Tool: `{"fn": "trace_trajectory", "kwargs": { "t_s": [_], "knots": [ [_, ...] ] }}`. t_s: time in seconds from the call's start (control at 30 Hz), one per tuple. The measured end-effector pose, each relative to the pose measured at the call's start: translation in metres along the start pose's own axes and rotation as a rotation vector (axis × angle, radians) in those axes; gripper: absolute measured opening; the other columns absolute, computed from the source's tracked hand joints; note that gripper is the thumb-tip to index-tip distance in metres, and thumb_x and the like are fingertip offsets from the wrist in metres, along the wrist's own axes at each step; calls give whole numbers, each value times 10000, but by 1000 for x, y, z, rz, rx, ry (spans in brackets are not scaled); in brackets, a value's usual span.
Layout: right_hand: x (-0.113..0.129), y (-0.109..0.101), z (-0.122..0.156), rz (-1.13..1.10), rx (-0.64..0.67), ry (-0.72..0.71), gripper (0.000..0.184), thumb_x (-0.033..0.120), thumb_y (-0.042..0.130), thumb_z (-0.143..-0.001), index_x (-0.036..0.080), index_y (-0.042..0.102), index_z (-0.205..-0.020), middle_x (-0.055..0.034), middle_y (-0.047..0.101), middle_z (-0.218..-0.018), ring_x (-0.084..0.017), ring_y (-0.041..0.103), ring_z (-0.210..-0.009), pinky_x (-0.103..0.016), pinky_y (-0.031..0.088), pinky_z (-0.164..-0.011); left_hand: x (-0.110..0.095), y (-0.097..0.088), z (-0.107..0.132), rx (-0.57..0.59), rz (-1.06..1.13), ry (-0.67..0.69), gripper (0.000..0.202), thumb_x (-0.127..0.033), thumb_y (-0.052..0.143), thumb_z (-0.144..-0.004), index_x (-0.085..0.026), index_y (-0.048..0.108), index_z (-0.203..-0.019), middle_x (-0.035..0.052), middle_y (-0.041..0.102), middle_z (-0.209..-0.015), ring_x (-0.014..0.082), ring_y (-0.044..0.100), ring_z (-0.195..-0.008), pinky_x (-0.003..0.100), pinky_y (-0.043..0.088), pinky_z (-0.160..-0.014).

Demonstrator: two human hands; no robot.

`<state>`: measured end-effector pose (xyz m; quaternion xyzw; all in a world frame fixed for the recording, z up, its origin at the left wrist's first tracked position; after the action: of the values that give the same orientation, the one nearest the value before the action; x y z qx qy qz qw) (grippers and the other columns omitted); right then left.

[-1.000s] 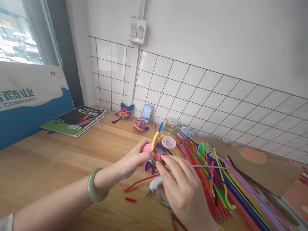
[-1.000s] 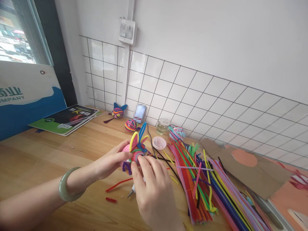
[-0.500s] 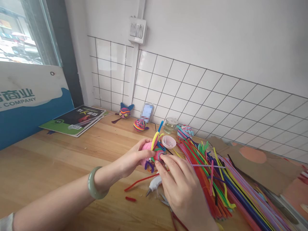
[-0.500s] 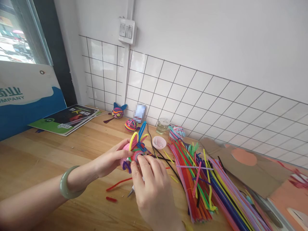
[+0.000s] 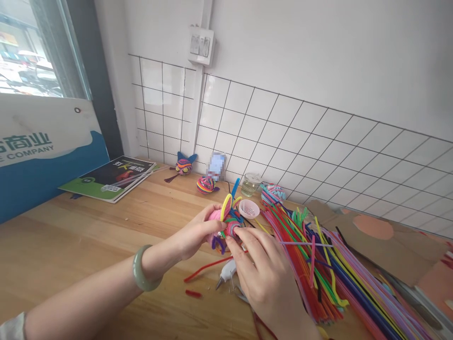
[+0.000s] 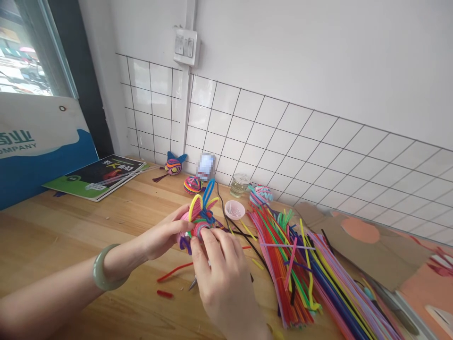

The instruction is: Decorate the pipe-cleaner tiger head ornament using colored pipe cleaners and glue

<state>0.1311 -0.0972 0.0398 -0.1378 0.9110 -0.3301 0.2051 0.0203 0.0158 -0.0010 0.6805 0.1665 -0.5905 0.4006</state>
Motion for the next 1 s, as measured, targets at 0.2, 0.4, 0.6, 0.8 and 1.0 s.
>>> {"fn": "trace_trajectory", "kwargs": {
  "t_s": [0.2, 0.4, 0.6, 0.8, 1.0],
  "knots": [
    [-3, 1, 1, -37, 7, 9, 278, 50, 477, -887, 94, 693, -1056, -152, 706, -1040, -302, 602, -946, -468, 538, -771, -1, -1, -2, 35, -7, -9, 519, -264, 649, -731, -191, 537, -1233, 57, 641, -1008, 150, 584, -790, 242, 411, -632],
    [-14, 4, 4, -233, -6, 86, 360, -21, 489, -860, 62, 579, -1199, -149, 670, -1068, -257, 564, -1005, -435, 521, -873, 2, -5, -5, 206, 53, -25, 512, -458, 634, -823, -193, 513, -1244, 97, 600, -1138, 184, 599, -896, 273, 461, -689],
    [-20, 4, 4, -354, -48, 214, 396, -1, 483, -891, 142, 513, -1259, -100, 667, -1043, -208, 576, -1023, -377, 509, -903, 3, -7, -5, 195, 18, -33, 567, -506, 707, -748, -178, 530, -1176, 84, 598, -1085, 173, 591, -867, 245, 454, -648],
    [-21, 2, 5, -369, -56, 243, 384, 22, 487, -897, 160, 514, -1255, -92, 675, -1053, -200, 592, -1028, -363, 509, -910, -3, -5, -2, 224, -80, -12, 728, -332, 832, -623, -176, 465, -1233, 64, 606, -1024, 146, 582, -782, 235, 447, -597],
    [-18, 1, 4, -401, -55, 237, 382, 11, 483, -893, 158, 524, -1243, -95, 677, -1022, -195, 603, -997, -356, 526, -878, -4, -2, -2, 204, -101, -10, 754, -273, 824, -612, -167, 458, -1263, 74, 608, -1032, 129, 569, -723, 240, 474, -566]
  ]
}}
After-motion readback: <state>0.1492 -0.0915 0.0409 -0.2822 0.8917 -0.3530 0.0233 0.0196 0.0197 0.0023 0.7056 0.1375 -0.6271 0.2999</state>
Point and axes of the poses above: each hand's wrist, its own z-axis away from the middle knuckle, its own y-axis out of the palm, x = y × z, the point moved 3 cm from there along -z, towards the middle knuckle
